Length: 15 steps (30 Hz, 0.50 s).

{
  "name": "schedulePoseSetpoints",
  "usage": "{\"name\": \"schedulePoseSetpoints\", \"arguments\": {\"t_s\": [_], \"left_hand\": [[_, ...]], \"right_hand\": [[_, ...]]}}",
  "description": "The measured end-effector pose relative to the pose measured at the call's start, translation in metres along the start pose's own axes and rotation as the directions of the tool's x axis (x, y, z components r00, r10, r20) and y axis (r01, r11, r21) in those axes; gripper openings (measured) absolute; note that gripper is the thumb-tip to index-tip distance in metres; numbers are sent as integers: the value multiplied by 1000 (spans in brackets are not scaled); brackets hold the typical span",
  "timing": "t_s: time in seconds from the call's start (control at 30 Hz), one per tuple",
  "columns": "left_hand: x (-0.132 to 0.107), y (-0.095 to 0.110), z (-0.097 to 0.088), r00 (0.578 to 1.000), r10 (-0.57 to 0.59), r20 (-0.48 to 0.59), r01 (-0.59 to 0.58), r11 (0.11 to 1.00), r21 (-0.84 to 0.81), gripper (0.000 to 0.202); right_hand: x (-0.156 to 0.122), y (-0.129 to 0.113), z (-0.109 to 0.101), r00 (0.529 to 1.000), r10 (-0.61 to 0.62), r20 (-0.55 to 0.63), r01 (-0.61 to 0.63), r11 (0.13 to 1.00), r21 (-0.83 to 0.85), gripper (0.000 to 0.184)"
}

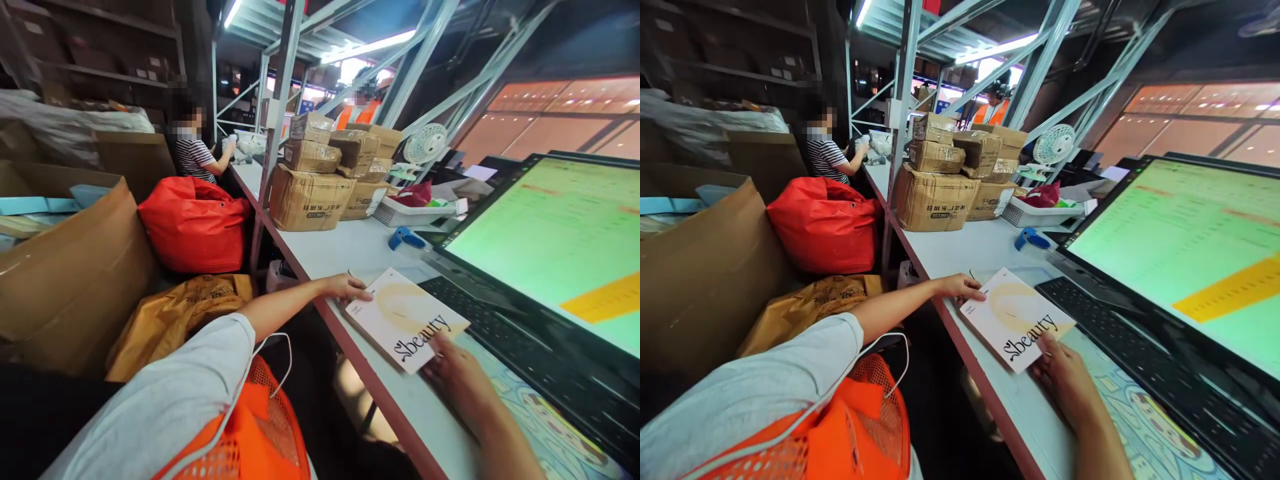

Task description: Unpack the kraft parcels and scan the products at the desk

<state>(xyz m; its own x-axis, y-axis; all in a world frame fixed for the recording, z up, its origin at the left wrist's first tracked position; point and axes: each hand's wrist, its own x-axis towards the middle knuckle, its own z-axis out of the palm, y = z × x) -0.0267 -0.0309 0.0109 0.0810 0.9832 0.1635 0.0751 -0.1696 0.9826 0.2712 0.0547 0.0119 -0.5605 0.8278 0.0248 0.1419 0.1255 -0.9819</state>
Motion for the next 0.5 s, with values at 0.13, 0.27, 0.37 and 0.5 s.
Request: {"name": "schedulePoseSetpoints", "arguments": {"t_s": [0.13,0.27,0.37,0.5], "left_hand": [[0,3,-1,1000,-12,-11,12,1000,-27,66],[-3,9,4,998,-39,-43,38,999,-4,60],[-22,17,-1,995,-50,-82,52,998,26,58],[-59,38,-18,986,-25,-167,42,994,99,49]], "right_hand": [[0,-5,1,1000,16,8,-17,995,96,39],[2,-5,1,1000,16,-10,-14,986,164,43],[5,-4,-3,1000,24,9,-25,984,179,53],[5,-4,-6,998,26,56,-33,991,129,66]]}}
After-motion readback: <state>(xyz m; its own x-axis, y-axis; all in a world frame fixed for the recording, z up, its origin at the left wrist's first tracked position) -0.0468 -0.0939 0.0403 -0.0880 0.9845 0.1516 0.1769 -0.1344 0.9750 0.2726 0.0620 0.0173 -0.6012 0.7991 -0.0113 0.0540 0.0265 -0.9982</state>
